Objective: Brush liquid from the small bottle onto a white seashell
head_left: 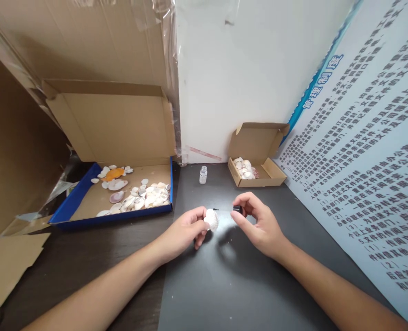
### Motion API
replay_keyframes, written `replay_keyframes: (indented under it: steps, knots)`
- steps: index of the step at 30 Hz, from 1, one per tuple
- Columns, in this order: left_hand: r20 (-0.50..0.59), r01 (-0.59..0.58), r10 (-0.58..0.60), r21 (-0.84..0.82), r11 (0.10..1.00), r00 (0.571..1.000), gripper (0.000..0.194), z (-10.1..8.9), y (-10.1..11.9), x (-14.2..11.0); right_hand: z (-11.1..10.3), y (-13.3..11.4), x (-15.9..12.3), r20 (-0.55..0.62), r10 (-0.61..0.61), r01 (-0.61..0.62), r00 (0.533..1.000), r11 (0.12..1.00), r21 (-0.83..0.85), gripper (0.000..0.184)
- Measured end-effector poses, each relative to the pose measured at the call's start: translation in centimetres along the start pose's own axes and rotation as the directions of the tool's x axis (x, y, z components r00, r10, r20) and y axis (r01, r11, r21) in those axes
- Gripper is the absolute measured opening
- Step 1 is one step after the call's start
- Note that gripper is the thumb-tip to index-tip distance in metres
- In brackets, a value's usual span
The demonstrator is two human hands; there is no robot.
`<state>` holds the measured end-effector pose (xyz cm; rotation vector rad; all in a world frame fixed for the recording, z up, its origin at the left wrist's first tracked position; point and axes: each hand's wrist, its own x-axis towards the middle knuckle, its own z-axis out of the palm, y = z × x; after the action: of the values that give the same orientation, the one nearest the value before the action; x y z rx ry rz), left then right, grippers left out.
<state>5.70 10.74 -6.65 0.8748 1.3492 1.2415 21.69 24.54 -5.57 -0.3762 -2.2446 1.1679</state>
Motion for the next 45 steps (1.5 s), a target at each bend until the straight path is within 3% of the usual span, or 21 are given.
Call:
replay_keyframes:
  steps: [4, 9, 13, 18, 22, 27, 31, 36, 40, 45]
  knots:
    - [-0.006, 0.003, -0.003, -0.003, 1.000, 1.000, 0.013, 0.09, 0.05, -0.02, -0.02, -0.07, -0.09, 0.065, -0.019, 0.016, 0.998, 0.998, 0.053, 0.009]
    - [0.003, 0.000, 0.000, 0.017, 1.000, 1.000, 0.013, 0.03, -0.01, 0.00, 0.08, 0.10, 0.00, -0.016, 0.004, -0.004, 1.000, 1.000, 0.002, 0.010]
    - [0.003, -0.005, 0.004, 0.011, 1.000, 1.000, 0.013, -0.05, -0.05, -0.04, 0.09, 0.15, -0.01, 0.056, -0.024, 0.022, 0.998, 0.999, 0.045, 0.010]
    - [0.006, -0.002, 0.002, 0.025, 1.000, 1.000, 0.012, -0.03, -0.11, -0.08, 0.03, 0.16, -0.19, -0.010, -0.017, 0.016, 1.000, 1.000, -0.027, 0.011]
    - [0.006, -0.011, 0.011, 0.017, 1.000, 1.000, 0.013, 0.02, -0.12, 0.03, 0.12, 0.12, -0.20, 0.070, -0.047, 0.046, 0.996, 0.999, 0.017, 0.011]
    - [0.008, -0.007, 0.007, 0.032, 0.999, 1.000, 0.013, 0.06, 0.00, 0.01, 0.17, 0.12, 0.01, -0.017, -0.030, 0.029, 0.999, 0.999, -0.031, 0.011]
    - [0.005, -0.012, 0.012, 0.012, 1.000, 1.000, 0.011, 0.04, -0.02, -0.05, 0.16, 0.14, -0.01, 0.068, -0.047, 0.045, 0.997, 0.999, 0.025, 0.011]
    - [0.003, 0.014, -0.014, -0.023, 1.000, 1.000, 0.008, 0.00, -0.09, 0.07, 0.09, 0.18, -0.04, -0.001, -0.027, 0.027, 1.000, 0.999, -0.018, 0.010]
    - [-0.016, 0.020, -0.022, -0.072, 0.997, 1.000, 0.009, 0.09, -0.08, 0.15, 0.03, 0.04, -0.06, 0.064, -0.067, 0.068, 0.996, 0.998, -0.013, 0.010]
    - [-0.040, 0.022, -0.027, -0.119, 0.993, 0.999, 0.013, 0.24, 0.18, 0.06, 0.02, 0.09, -0.18, -0.017, -0.083, 0.081, 0.996, 0.992, -0.093, 0.011]
